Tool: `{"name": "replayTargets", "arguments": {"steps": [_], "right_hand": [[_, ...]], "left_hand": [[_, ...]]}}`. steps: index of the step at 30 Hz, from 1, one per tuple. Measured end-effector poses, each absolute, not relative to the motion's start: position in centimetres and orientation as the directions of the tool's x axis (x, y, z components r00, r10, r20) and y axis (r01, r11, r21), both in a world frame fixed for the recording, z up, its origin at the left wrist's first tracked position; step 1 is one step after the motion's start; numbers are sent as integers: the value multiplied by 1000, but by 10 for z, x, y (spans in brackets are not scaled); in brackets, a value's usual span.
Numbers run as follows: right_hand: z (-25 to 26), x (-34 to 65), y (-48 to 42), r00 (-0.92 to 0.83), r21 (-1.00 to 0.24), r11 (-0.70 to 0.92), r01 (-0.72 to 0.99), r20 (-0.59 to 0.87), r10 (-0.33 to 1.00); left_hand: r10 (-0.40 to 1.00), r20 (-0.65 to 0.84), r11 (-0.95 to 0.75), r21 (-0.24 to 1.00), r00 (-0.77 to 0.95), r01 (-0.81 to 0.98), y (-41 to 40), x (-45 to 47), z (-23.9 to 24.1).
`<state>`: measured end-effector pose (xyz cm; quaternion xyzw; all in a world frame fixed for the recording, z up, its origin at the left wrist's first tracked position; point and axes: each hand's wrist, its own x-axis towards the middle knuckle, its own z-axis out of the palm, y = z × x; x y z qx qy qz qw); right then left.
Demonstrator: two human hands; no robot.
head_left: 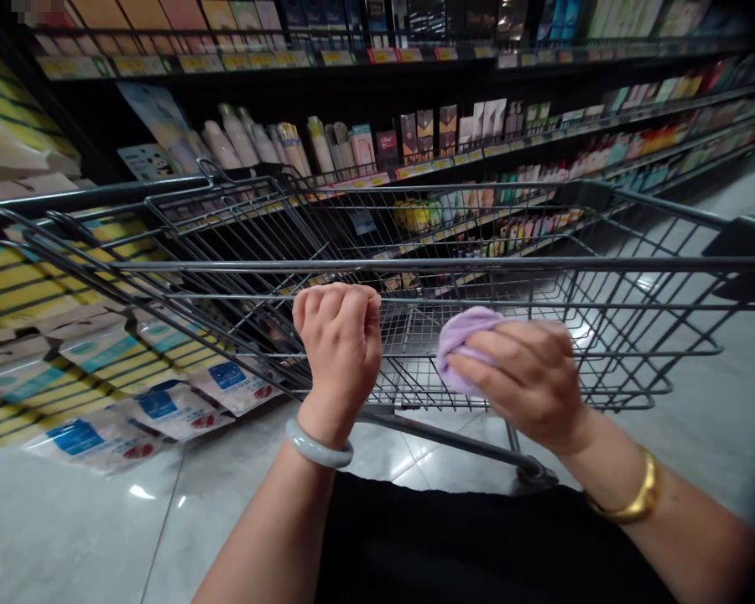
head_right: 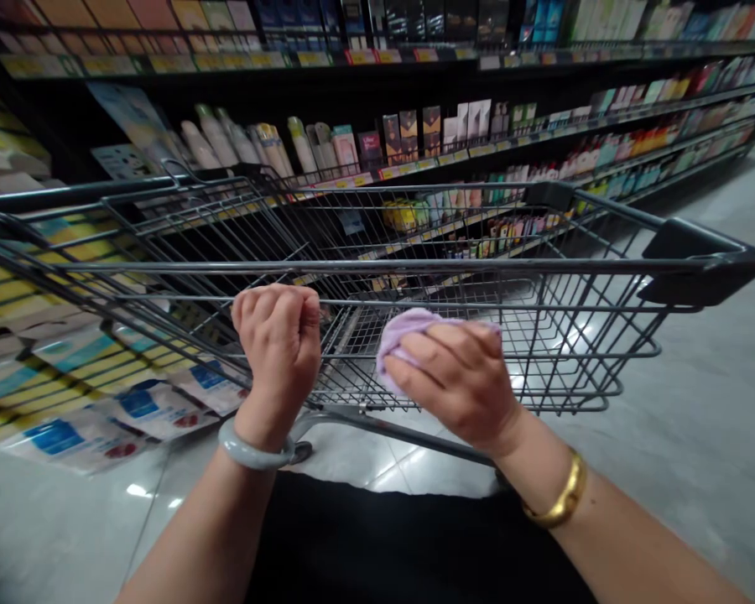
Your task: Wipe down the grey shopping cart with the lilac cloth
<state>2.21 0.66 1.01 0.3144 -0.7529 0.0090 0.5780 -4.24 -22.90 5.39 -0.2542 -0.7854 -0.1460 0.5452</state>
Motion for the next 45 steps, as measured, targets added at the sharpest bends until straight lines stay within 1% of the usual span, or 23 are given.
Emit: {"name": "replayTargets", "arguments": {"steps": [2,4,6,7,8,11,13,15,19,21,22,23,25,27,29,32,34,35,36,38,40,42,45], "right_hand": [[23,25,19,-74,272,856,-440,939,-336],[35,28,31,-5,151,913,-380,986,-165],[40,29,33,4,43,932,-360,999,-45],[38,29,30,-23,34,933,-358,999,-46],[34,28,25,-58,67,928,-366,994,-95],[20,27,9,-91,313,848,-427,919,-385],[17,28,7,-92,386,806,-448,877,-471],[22,29,17,-79,342,838,-426,908,-411],[40,28,41,55,96,932,-349,995,-82],[39,28,41,26,24,935,-353,1000,-16],[36,27,37,-24,36,931,-363,999,-48],[32,27,31,-62,86,921,-381,991,-119],[25,28,19,-95,257,872,-417,941,-323],[23,29,11,-88,365,822,-437,892,-443],[30,30,10,-94,331,839,-431,909,-407],[45,28,11,-39,152,902,-403,982,-183],[48,24,6,-19,78,900,-430,995,-96],[46,22,1,-32,83,890,-448,994,-109],[41,19,-5,-57,119,875,-469,985,-164],[30,16,-15,-85,239,823,-516,941,-327],[24,15,-20,-83,321,770,-552,897,-434],[29,17,-20,-70,313,768,-559,905,-420],[48,20,-16,-21,158,832,-532,980,-199]], "left_hand": [[241,928,822,-40,-283,567,-229,-41,54],[237,928,820,-32,-287,572,-229,-41,54],[235,930,820,-32,-284,572,-229,-41,54],[234,931,821,-34,-282,569,-229,-41,53],[234,931,824,-35,-282,566,-229,-42,53],[232,930,828,-35,-284,560,-228,-42,54],[230,929,828,-30,-289,560,-228,-41,54],[228,928,828,-27,-293,561,-228,-40,54],[231,927,819,-23,-294,573,-228,-40,54],[230,927,818,-19,-296,575,-228,-40,54],[229,926,819,-18,-299,573,-228,-40,54],[230,924,821,-16,-305,571,-228,-39,54],[230,921,825,-14,-314,565,-228,-39,55],[230,920,827,-14,-316,562,-229,-39,55],[230,922,828,-17,-311,561,-229,-39,55],[227,926,827,-20,-303,562,-228,-40,55],[226,927,827,-20,-299,562,-228,-40,55],[227,927,828,-22,-298,561,-228,-40,54],[227,927,829,-24,-297,559,-227,-40,54],[231,926,833,-30,-298,552,-227,-40,54],[236,925,835,-36,-299,549,-228,-39,54],[235,926,835,-36,-297,549,-228,-39,54],[229,927,833,-28,-298,553,-228,-39,54]]}}
